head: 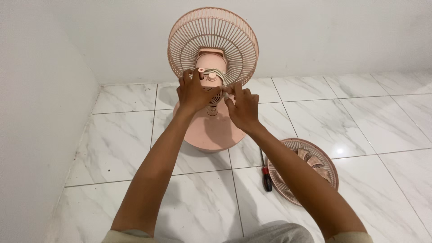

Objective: The person assembles a pink electric fan by attaching the front grille, inserting the fan blade, securing it with a nut, and fastening the rear grille with a screwdriver. The person works on a tiled floor with the fan base and components visible.

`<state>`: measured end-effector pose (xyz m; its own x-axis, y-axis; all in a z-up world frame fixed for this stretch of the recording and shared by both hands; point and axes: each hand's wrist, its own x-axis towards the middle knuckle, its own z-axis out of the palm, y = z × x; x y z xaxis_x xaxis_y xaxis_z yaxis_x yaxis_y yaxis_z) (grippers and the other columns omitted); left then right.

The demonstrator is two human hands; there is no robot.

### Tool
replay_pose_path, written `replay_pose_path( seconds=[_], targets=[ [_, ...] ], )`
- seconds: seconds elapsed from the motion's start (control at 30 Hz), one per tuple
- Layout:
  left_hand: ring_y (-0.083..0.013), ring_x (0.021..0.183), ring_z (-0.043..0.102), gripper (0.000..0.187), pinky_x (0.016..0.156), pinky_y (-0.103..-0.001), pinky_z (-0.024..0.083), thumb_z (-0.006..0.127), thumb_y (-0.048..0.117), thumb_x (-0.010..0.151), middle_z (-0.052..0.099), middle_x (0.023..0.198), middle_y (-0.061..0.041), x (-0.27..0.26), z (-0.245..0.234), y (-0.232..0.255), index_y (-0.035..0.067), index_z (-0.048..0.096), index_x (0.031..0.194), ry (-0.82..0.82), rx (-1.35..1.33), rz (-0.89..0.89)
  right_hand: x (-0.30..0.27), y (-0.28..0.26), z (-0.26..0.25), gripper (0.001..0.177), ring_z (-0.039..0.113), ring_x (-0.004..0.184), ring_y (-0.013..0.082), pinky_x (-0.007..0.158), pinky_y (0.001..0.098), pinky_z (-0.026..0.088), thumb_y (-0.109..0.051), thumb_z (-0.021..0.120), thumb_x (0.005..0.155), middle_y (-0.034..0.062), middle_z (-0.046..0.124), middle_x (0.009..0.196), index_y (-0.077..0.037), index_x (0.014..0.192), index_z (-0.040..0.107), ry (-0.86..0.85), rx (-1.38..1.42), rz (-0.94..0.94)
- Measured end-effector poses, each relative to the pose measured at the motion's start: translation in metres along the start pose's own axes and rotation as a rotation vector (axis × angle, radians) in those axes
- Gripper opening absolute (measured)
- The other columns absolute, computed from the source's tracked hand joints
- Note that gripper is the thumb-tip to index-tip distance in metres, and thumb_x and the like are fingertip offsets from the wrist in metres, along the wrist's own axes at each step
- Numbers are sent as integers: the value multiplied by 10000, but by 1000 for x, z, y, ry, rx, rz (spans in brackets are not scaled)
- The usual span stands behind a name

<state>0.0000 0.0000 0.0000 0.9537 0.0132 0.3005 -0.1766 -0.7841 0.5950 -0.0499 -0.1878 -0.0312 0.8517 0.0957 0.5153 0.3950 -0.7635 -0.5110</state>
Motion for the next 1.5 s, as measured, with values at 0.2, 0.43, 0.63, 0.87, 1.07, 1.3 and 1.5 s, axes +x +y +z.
replay_pose_path(
  seconds=[0.2,0.43,0.63,0.87,1.07,1.3,1.5],
  targets=[
    [-369,1284,386,913,1025,-564,378,882,520,652,420,1353,-132,0,-5,3,58,518,1351,38,17,28,2,-11,-20,353,627,969,208,893,437,340,-242,743,895,-32,693,1145,-184,1195,567,52,-40,-20],
    [-345,1192,420,834,965,-516,453,857,475,633,430,1323,-103,6,-8,-7,70,544,1292,-47,-27,43,22,13,-42,572,550,1162,270,970,486,340,-242,803,847,33,628,1272,-176,1345,530,128,-185,23],
    [-343,1177,416,841,969,-487,460,861,451,650,439,1315,-100,14,-3,-23,77,507,1315,-56,-64,108,38,34,-50,665,514,1284,366,986,564,382,-267,784,890,121,565,1414,-164,1458,455,241,-144,58],
    [-363,1247,401,1002,1060,-503,408,878,356,650,435,1388,-148,16,-6,-40,65,350,1451,-41,-230,187,56,56,-54,601,613,1247,336,1054,546,434,-333,636,1038,133,629,1403,-132,1554,401,245,-22,151],
    [-361,1321,399,946,1104,-495,426,858,344,688,454,1409,-182,21,-15,-49,59,368,1446,-132,-303,206,61,60,-58,492,650,1160,273,993,489,478,-333,540,1106,133,635,1293,-93,1527,453,282,-4,203],
    [-428,1423,264,1041,1131,-538,356,834,375,767,243,1546,-216,27,-3,-51,59,250,1568,-188,-153,147,54,49,-68,457,675,1019,179,893,437,493,-339,491,1098,91,632,1166,-128,1503,481,245,-38,277],
    [-452,1433,267,939,1122,-555,383,787,365,827,192,1601,-194,16,0,-60,182,282,1597,-100,-148,116,36,40,-75,416,696,910,177,888,430,502,-345,504,1087,90,662,1128,-142,1449,531,245,-5,249]
  ],
)
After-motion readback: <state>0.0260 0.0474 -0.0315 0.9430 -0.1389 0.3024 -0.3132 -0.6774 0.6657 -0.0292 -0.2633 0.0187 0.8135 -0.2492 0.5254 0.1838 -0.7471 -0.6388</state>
